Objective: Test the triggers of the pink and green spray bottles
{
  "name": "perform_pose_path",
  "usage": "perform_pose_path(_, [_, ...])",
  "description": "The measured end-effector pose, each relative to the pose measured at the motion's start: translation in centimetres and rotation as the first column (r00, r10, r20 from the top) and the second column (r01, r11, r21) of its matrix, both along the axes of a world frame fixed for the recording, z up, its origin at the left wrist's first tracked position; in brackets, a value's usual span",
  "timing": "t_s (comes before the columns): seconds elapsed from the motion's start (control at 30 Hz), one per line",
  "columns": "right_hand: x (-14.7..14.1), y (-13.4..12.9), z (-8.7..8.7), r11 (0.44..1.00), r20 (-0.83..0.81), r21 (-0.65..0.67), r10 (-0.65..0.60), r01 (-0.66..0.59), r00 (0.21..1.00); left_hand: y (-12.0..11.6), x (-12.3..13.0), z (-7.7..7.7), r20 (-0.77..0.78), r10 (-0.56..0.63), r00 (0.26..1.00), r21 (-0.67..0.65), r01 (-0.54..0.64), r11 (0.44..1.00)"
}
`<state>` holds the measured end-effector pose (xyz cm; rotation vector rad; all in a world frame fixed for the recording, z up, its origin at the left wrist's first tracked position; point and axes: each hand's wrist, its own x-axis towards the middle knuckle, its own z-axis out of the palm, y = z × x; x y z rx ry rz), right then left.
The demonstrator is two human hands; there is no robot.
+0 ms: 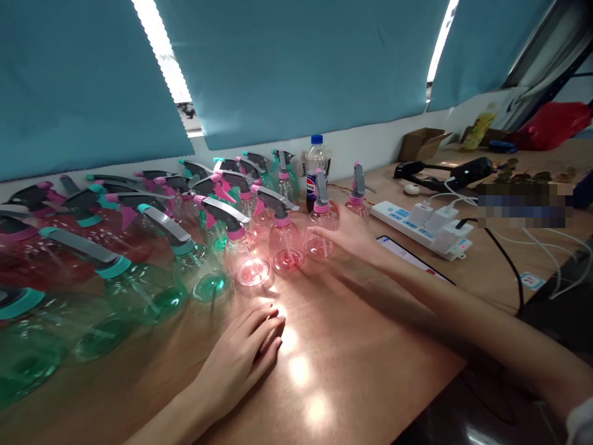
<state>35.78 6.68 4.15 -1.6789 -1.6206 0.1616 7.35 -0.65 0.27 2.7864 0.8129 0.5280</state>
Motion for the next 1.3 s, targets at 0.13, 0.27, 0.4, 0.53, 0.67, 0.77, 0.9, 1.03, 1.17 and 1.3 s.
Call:
perform_pose_path(0.13, [-0.2,0.5,-0.2,1.000,0.020,0.000,-0.006,0.006,1.000,0.2,0.3,0.3,0.015,-0.023,1.000,-0.023,0.024,0.999])
perform_pose_path(0.27, [-0.2,0.2,-0.2,1.000,0.045,-0.020,-0.011,0.012,0.999,0.2,0.8,0.6,0.038,-0.039,0.999,-0.043,0.041,0.998])
perform_pose_path(0.4, [0.1,-1.0,0.1,0.999,0.066,-0.043,0.024,-0.021,0.998,0.3,1.3,0.7,0.064,-0.023,0.998,-0.040,0.026,0.999])
perform_pose_path(0.53, [0.9,-3.1,0.1,0.996,0.091,-0.076,0.056,-0.049,0.994,0.5,2.1,1.3,0.079,0.021,0.997,-0.082,-0.014,0.997])
perform_pose_path(0.67, [1.3,-5.9,0.3,0.977,0.089,-0.064,0.207,-0.202,0.974,0.8,3.2,1.9,0.066,0.073,0.995,-0.169,-0.061,0.984])
perform_pose_path(0.77, [1.0,-7.7,0.7,0.958,0.072,-0.051,0.287,-0.284,0.955,1.0,4.0,2.0,0.114,0.163,0.980,-0.240,-0.132,0.962])
perform_pose_path(0.9, [0.3,-9.0,1.3,0.901,0.030,-0.103,0.427,-0.422,0.904,1.2,4.5,1.7,0.151,0.212,0.966,-0.345,-0.150,0.926])
perform_pose_path(1.03, [-0.5,-9.1,1.7,0.776,-0.034,-0.137,0.618,-0.616,0.786,1.2,4.3,1.7,0.201,0.177,0.963,-0.421,-0.078,0.904])
perform_pose_path(1.17, [-1.7,-8.7,2.3,0.636,-0.092,-0.168,0.750,-0.753,0.654,0.5,3.5,2.1,0.248,0.167,0.954,-0.549,-0.004,0.836])
perform_pose_path(1.3, [-3.5,-8.5,3.0,0.567,-0.200,-0.164,0.782,-0.807,0.590,-0.3,2.3,2.1,0.314,0.189,0.930,-0.597,0.039,0.801])
